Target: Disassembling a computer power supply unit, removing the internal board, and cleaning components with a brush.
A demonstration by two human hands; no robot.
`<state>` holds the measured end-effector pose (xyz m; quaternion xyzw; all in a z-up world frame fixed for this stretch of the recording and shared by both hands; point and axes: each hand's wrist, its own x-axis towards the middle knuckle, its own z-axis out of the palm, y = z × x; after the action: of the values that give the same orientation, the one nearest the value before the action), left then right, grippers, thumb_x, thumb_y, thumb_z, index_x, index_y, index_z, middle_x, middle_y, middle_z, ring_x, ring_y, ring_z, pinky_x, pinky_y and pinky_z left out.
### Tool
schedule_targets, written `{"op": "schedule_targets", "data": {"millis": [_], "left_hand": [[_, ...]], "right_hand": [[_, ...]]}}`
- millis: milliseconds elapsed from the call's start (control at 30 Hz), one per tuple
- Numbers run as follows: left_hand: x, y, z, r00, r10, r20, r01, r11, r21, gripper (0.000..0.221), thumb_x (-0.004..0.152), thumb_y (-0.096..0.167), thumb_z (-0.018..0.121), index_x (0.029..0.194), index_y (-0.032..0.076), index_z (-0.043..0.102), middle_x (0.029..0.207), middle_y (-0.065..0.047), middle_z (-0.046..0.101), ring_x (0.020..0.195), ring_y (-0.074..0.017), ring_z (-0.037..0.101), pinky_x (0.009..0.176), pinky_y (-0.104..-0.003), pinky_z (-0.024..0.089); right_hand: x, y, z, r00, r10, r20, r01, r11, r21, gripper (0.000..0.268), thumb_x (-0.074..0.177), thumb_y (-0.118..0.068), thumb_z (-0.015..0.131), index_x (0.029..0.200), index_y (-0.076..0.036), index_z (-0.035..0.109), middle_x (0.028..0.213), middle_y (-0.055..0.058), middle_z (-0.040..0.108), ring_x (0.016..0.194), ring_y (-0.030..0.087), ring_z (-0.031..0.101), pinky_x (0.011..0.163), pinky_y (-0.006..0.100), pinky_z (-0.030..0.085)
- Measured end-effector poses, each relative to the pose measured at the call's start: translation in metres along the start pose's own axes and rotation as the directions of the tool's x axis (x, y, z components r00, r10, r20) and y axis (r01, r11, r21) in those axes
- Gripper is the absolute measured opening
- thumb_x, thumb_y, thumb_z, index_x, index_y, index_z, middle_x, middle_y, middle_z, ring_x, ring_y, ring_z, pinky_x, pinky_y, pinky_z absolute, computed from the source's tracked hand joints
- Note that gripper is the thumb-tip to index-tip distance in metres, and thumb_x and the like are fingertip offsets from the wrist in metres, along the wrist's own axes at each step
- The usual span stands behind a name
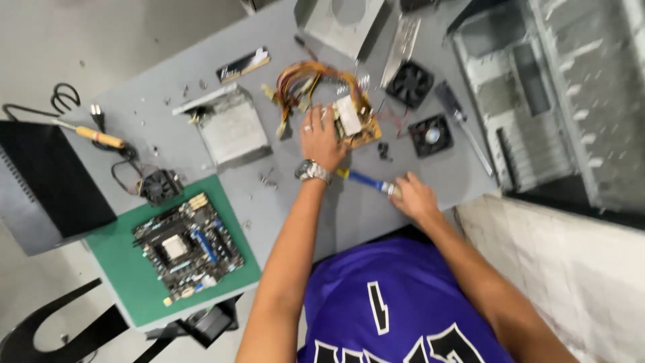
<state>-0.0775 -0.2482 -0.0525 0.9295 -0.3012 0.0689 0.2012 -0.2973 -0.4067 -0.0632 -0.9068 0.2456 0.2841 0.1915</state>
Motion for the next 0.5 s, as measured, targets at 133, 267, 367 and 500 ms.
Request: {"op": "schedule_targets", "data": {"millis": [133, 267, 367, 500], "left_hand": [[0.019, -0.027, 0.06, 0.935, -0.081, 0.345, 0.066, 0.996, 0.056, 0.111, 0.043, 0.043, 0.092, 0.136, 0.003, 0.045, 0.122, -0.017, 0.057, 0.109, -0.0386, 0.061, 0.088, -0.047, 0.055], [0.016, -0.016, 0.022, 0.889, -0.105, 0.446, 0.12, 0.993, -0.005, 0.101, 0.05, 0.037, 0.091, 0.133, 0.003, 0.046, 0.121, -0.015, 0.056, 0.107, -0.0413, 0.061, 0.092, -0.048, 0.052], [0.002, -0.016, 0.015, 0.904, -0.103, 0.416, 0.135, 0.99, -0.047, 0.091, 0.054, 0.029, 0.09, 0.131, 0.005, 0.047, 0.122, -0.014, 0.054, 0.112, -0.0407, 0.058, 0.096, -0.047, 0.049], [-0.021, -0.02, 0.011, 0.923, -0.063, 0.379, 0.091, 0.994, -0.058, 0.089, 0.055, 0.026, 0.089, 0.129, 0.002, 0.046, 0.121, -0.017, 0.054, 0.116, -0.0382, 0.055, 0.101, -0.044, 0.044]], "right_hand": [[0.006, 0.032, -0.029, 0.993, -0.011, 0.117, 0.018, 0.998, -0.062, 0.04, 0.081, -0.042, 0.064, 0.119, -0.032, 0.061, 0.122, 0.003, 0.056, 0.097, 0.04, 0.068, 0.086, 0.049, 0.055], [0.009, 0.074, -0.032, 0.998, -0.048, 0.041, 0.054, 0.987, -0.15, 0.045, 0.077, -0.046, 0.065, 0.118, -0.025, 0.06, 0.11, 0.005, 0.058, 0.091, 0.038, 0.07, 0.081, 0.048, 0.056], [0.017, 0.095, -0.036, 0.998, -0.058, -0.001, 0.057, 0.988, -0.147, 0.047, 0.077, -0.044, 0.066, 0.119, -0.023, 0.058, 0.107, 0.007, 0.058, 0.088, 0.039, 0.07, 0.079, 0.05, 0.056], [0.022, 0.108, -0.033, 0.999, -0.036, 0.02, 0.038, 0.991, -0.131, 0.046, 0.079, -0.042, 0.066, 0.118, -0.022, 0.053, 0.109, 0.008, 0.055, 0.087, 0.042, 0.069, 0.08, 0.053, 0.055]]}}
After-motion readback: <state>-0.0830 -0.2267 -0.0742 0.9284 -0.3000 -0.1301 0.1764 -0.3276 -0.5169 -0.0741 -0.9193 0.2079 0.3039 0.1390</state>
